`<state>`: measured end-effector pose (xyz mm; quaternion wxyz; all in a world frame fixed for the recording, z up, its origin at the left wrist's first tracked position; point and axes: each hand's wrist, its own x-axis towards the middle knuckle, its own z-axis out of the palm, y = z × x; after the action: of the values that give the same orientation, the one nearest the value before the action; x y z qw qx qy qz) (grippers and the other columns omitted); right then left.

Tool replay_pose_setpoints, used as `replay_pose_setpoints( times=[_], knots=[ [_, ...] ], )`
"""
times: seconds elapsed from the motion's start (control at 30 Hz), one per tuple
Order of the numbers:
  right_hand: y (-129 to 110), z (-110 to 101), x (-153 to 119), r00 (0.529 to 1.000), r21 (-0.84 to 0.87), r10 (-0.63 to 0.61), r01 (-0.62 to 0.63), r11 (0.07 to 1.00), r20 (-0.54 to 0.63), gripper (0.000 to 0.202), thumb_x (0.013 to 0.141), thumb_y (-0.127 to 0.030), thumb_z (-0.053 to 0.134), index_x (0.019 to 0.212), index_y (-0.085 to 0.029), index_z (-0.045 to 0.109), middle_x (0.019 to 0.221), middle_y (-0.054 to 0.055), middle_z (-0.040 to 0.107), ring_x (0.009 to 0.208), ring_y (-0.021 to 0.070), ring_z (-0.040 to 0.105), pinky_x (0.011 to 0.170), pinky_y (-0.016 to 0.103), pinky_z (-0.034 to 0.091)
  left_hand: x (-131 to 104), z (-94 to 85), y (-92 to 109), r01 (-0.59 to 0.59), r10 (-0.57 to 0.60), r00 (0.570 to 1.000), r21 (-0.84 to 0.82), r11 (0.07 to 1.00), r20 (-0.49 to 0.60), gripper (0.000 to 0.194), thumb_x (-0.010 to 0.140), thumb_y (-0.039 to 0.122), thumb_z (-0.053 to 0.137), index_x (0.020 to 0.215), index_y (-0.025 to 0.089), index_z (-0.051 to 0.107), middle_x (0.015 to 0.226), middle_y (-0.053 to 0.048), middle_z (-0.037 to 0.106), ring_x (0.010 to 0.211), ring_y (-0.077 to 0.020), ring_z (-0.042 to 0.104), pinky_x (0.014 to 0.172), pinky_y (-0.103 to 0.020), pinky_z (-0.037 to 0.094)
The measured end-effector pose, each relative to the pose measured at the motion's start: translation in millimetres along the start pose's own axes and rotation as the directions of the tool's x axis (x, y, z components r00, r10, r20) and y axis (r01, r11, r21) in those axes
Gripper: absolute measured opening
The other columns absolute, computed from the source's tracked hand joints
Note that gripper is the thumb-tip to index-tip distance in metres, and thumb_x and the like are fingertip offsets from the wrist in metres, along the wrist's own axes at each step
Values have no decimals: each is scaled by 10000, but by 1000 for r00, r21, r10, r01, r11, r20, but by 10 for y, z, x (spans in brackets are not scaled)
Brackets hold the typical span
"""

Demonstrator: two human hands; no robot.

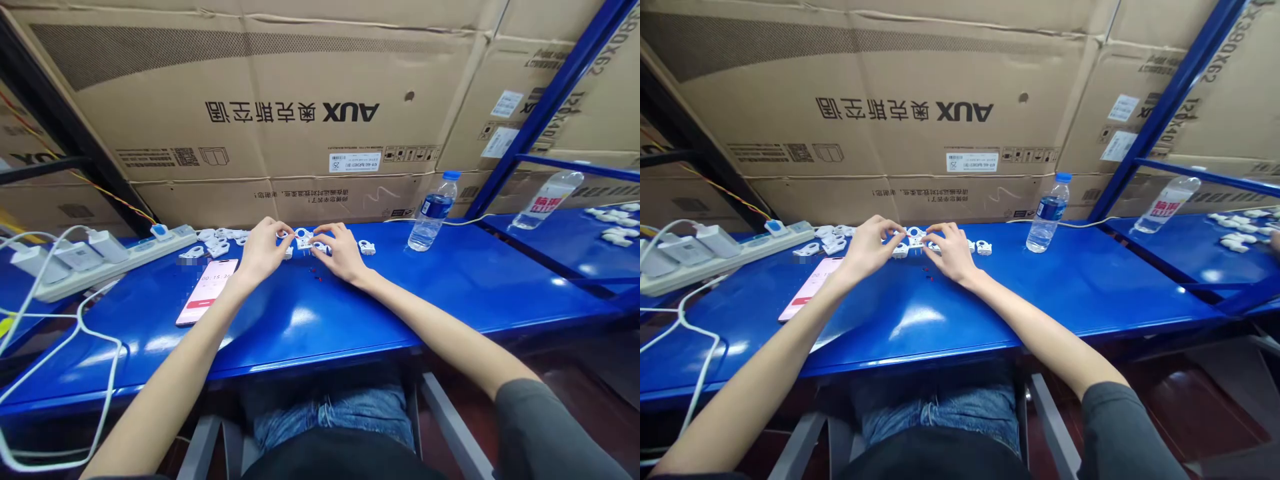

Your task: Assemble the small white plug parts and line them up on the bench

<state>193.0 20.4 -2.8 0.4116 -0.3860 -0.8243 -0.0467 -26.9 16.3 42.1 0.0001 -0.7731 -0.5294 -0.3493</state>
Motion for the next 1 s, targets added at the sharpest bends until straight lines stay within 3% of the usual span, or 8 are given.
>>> replay_pose_setpoints(
  times=[0.5, 1.0],
  knots=[
    [-74, -102, 19, 1000, -71, -23, 22, 997, -16, 162, 1011, -318, 640, 1103, -268, 764, 1291, 72, 693, 1226, 267, 549, 982, 432, 435, -62, 32, 147, -6, 1, 997, -58, 998, -82, 178, 942, 312, 648, 969, 200, 784, 957, -56, 630, 875, -207, 617, 826, -353, 501],
    [-87, -82, 11, 1000, -71, -12, 13, 997, 13, 177, 1020, -315, 622, 1119, -267, 760, 1314, 76, 683, 1244, 274, 540, 985, 440, 434, -63, 34, 109, -42, 42, 999, 62, 997, -2, 235, 989, 357, 571, 995, 217, 759, 1026, -84, 639, 986, -249, 625, 886, -366, 521]
  ],
)
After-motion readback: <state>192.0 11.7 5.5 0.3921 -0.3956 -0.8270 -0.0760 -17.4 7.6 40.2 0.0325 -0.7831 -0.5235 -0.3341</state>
